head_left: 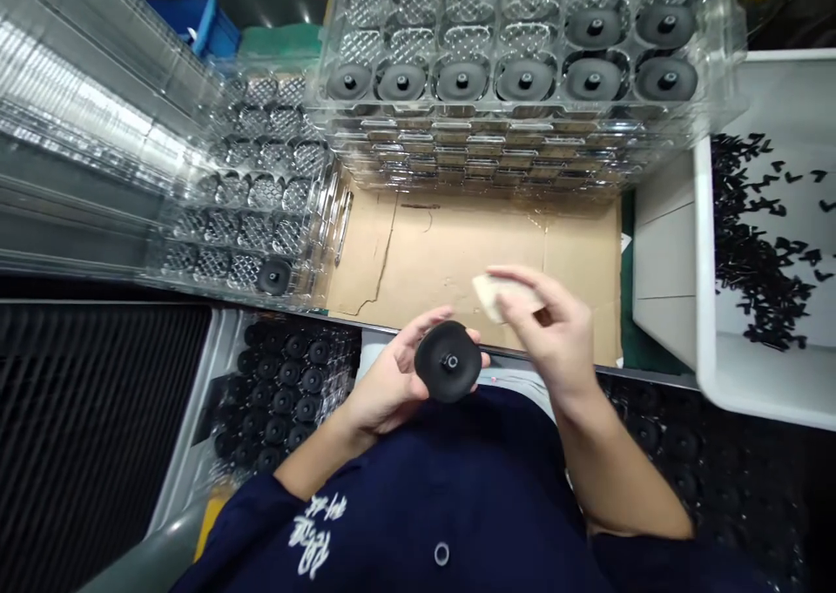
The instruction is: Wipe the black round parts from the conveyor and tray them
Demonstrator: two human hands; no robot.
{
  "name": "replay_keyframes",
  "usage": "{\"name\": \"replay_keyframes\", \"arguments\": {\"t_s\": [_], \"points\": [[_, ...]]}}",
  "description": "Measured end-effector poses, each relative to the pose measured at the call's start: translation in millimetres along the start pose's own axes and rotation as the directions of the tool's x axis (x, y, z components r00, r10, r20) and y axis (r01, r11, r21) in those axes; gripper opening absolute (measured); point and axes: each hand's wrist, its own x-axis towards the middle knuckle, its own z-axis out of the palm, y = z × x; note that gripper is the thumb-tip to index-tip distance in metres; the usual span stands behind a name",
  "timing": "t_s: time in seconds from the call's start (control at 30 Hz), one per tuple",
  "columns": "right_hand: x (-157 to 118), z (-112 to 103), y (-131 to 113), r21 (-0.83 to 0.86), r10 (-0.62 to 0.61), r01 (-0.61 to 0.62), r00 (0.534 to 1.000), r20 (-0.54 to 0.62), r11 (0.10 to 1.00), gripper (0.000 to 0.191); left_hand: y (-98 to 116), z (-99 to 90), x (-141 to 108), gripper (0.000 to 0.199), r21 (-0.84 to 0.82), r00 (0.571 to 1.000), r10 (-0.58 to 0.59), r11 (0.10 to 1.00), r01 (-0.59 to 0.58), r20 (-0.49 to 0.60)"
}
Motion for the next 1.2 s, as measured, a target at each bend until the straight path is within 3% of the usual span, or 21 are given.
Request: {"name": "replay_keyframes", "arguments": {"t_s": [0.07, 0.13, 0.23, 0.33, 0.47, 0.57, 0.67, 0.7, 0.77, 0.83, 0.97, 1.1, 1.13, 1.2], "points": [[-4.4, 0.7, 39.6, -0.066, 0.294, -0.294, 0.956, -0.009, 0.954, 0.03, 0.2, 0.0, 1.2, 0.069, -0.017, 0.997, 0.073, 0.997, -0.073, -0.018], [-14.4, 5.4, 74.1, -0.252, 0.419, -0.4, 0.908, 0.024, 0.881, 0.031, -0.8, -0.3, 3.5, 0.062, 0.012, 0.987, 0.152, 0.988, -0.152, -0.052], [-34.1, 17.0, 102.0, -0.377, 0.429, -0.364, 0.897, 0.106, 0.852, 0.036, -3.2, -1.6, 7.0, 0.06, 0.048, 0.969, 0.235, 0.972, -0.231, -0.083], [-47.8, 29.8, 107.5, -0.364, 0.387, -0.316, 0.911, 0.142, 0.876, 0.041, -4.4, -3.2, 8.4, 0.06, 0.089, 0.948, 0.289, 0.956, -0.279, -0.135], [-45.7, 42.2, 110.0, -0.336, 0.319, -0.253, 0.934, 0.159, 0.907, 0.028, -4.5, -5.4, 8.7, 0.056, 0.161, 0.914, 0.358, 0.93, -0.331, -0.19], [-31.0, 36.7, 95.6, -0.287, 0.288, -0.223, 0.935, 0.208, 0.931, 0.024, -6.6, -6.8, 9.6, 0.059, 0.209, 0.888, 0.419, 0.901, -0.38, -0.19], [-15.7, 22.4, 43.9, -0.2, 0.232, -0.204, 0.964, 0.128, 0.958, 0.035, -11.0, -6.0, 10.3, 0.058, 0.234, 0.859, 0.479, 0.869, -0.436, -0.179], [-12.4, 18.9, 21.2, -0.116, 0.164, -0.157, 0.985, 0.057, 0.981, 0.036, -12.4, -5.4, 10.2, 0.058, 0.247, 0.851, 0.494, 0.859, -0.448, -0.176], [-9.9, 16.1, -20.6, -0.043, -0.054, 0.053, 0.998, -0.036, 0.998, 0.035, -14.0, -5.0, 9.6, 0.058, 0.28, 0.843, 0.506, 0.849, -0.449, -0.182], [-11.1, 17.1, -46.1, -0.034, -0.13, 0.128, 0.99, -0.055, 0.991, 0.032, -13.6, -6.7, 8.5, 0.059, 0.32, 0.824, 0.526, 0.834, -0.45, -0.212], [-11.9, 16.4, -50.9, -0.044, 0.025, -0.018, 0.983, 0.18, 0.999, 0.023, -11.0, -12.8, 5.7, 0.06, 0.368, 0.772, 0.57, 0.807, -0.462, -0.281], [-10.8, 20.4, -52.0, -0.013, -0.064, 0.063, 0.996, -0.062, 0.998, 0.03, -12.2, -10.2, 5.1, 0.061, 0.361, 0.814, 0.535, 0.823, -0.439, -0.229], [-12.4, 22.6, -51.7, 0.01, -0.091, 0.092, 0.993, -0.077, 0.996, 0.03, -12.1, -9.5, 5.6, 0.06, 0.349, 0.823, 0.527, 0.828, -0.439, -0.214], [-19.1, 24.3, -43.2, 0.073, -0.064, 0.062, 0.997, 0.03, 0.995, 0.028, -9.6, -10.5, 6.8, 0.059, 0.316, 0.832, 0.515, 0.84, -0.442, -0.206]]}}
